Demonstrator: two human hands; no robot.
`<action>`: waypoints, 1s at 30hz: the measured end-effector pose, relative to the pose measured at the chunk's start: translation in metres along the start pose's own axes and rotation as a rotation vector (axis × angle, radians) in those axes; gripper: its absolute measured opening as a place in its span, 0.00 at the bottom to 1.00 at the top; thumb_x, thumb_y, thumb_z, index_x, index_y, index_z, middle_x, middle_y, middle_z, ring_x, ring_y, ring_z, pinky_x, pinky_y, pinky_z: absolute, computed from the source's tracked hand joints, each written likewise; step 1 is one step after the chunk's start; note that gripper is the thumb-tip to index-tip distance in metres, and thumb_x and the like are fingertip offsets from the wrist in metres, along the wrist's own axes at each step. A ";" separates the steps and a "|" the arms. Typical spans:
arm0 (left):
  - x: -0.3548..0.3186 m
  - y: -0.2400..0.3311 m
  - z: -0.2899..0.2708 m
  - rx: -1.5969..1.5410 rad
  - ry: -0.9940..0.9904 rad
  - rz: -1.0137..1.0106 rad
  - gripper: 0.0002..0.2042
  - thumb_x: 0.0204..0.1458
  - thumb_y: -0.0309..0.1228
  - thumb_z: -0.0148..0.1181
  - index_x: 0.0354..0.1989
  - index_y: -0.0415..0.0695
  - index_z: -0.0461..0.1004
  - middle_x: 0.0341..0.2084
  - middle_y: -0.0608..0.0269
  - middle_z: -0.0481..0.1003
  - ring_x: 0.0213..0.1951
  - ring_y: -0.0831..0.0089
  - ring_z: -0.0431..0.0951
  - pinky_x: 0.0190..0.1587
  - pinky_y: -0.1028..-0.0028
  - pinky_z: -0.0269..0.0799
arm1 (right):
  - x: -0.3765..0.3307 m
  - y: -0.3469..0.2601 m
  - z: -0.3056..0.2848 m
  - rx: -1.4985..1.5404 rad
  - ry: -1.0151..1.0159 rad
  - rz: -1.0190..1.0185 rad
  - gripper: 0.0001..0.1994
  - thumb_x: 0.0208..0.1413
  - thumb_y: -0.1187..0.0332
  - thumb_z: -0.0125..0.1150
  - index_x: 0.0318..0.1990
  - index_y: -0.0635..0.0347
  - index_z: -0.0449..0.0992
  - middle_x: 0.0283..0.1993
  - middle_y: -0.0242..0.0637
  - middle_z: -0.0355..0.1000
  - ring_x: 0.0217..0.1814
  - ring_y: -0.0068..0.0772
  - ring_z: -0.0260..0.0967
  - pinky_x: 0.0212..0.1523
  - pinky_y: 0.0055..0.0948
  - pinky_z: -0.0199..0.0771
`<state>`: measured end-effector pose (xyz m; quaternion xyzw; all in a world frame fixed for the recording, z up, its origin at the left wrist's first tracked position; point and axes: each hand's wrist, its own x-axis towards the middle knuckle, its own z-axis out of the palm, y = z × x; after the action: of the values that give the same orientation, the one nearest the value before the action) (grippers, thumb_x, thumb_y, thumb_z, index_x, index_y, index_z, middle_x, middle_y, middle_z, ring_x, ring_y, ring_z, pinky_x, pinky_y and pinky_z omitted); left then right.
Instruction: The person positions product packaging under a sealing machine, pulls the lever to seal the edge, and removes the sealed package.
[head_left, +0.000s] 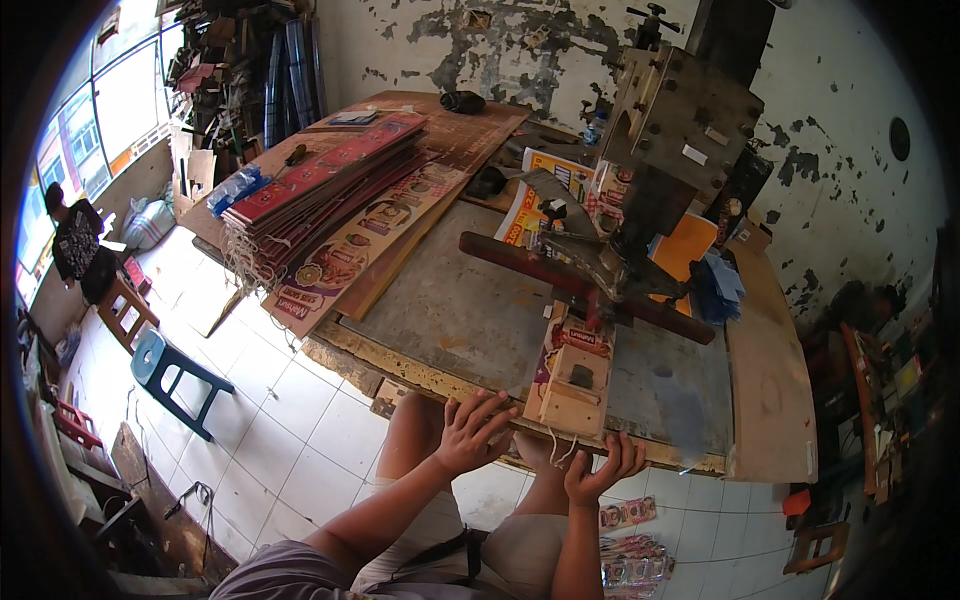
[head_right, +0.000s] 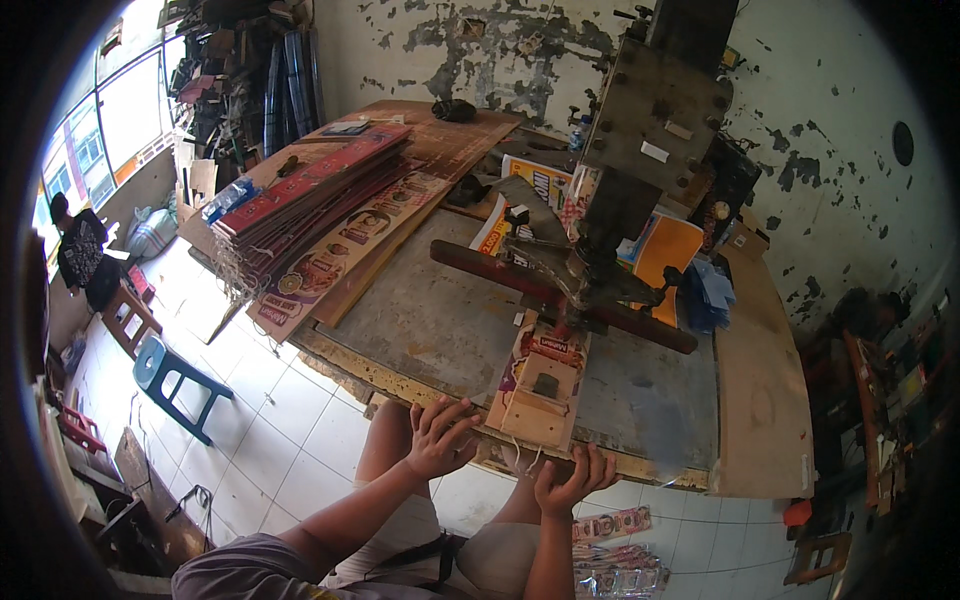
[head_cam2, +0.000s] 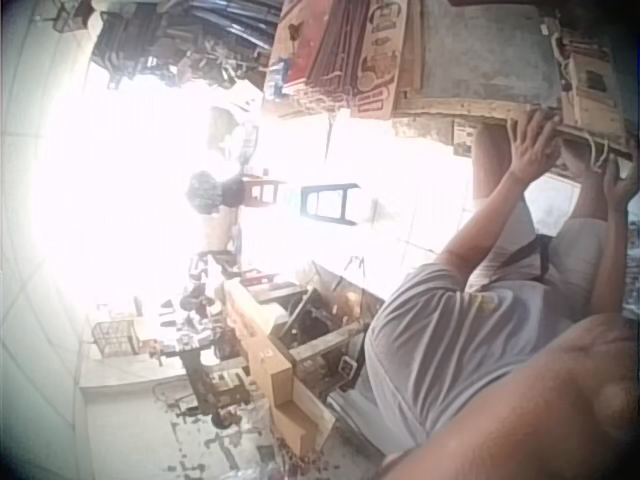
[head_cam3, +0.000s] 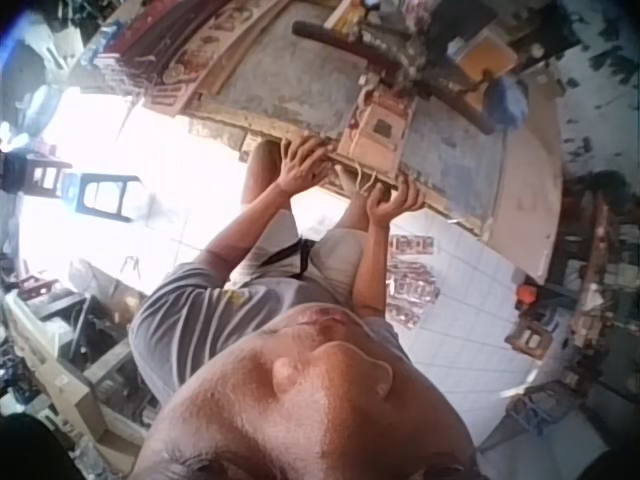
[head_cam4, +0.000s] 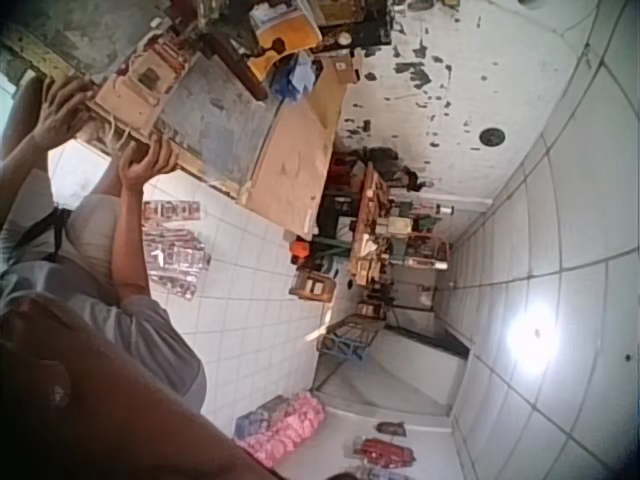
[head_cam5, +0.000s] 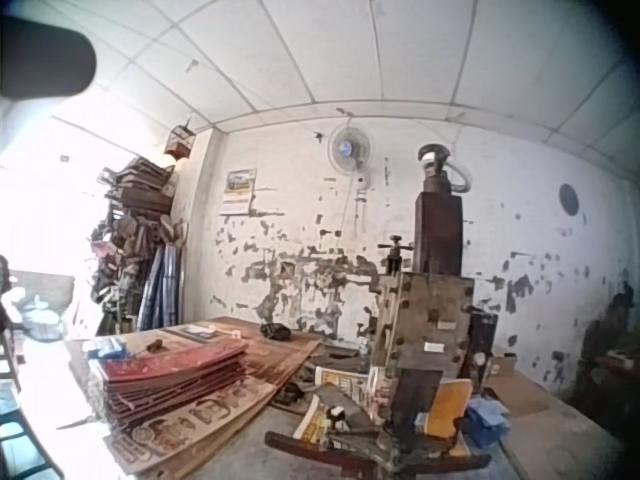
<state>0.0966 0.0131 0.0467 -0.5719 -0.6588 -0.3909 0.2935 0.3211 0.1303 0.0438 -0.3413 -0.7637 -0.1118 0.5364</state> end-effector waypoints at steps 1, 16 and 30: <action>0.000 0.000 0.000 0.000 -0.001 -0.001 0.25 0.47 0.39 0.71 0.57 0.61 0.78 0.64 0.71 0.72 0.70 0.62 0.61 0.76 0.52 0.36 | 0.000 0.000 0.000 0.002 0.000 -0.002 0.25 0.67 0.49 0.53 0.59 0.61 0.69 0.67 0.45 0.64 0.77 0.60 0.47 0.75 0.68 0.33; 0.001 0.001 0.000 0.003 -0.004 -0.004 0.25 0.47 0.39 0.72 0.57 0.60 0.78 0.64 0.70 0.72 0.70 0.62 0.61 0.76 0.52 0.35 | -0.001 0.000 0.000 -0.014 -0.007 0.010 0.24 0.66 0.50 0.54 0.58 0.61 0.70 0.67 0.45 0.64 0.77 0.59 0.47 0.75 0.67 0.32; 0.000 0.001 0.000 -0.005 -0.003 -0.002 0.25 0.47 0.39 0.72 0.57 0.59 0.77 0.63 0.70 0.72 0.70 0.61 0.61 0.76 0.52 0.35 | -0.002 0.002 0.002 0.005 0.007 0.004 0.23 0.66 0.53 0.55 0.59 0.60 0.70 0.67 0.45 0.65 0.77 0.59 0.47 0.76 0.68 0.29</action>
<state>0.0970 0.0133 0.0472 -0.5727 -0.6586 -0.3922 0.2908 0.3213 0.1316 0.0412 -0.3412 -0.7615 -0.1098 0.5401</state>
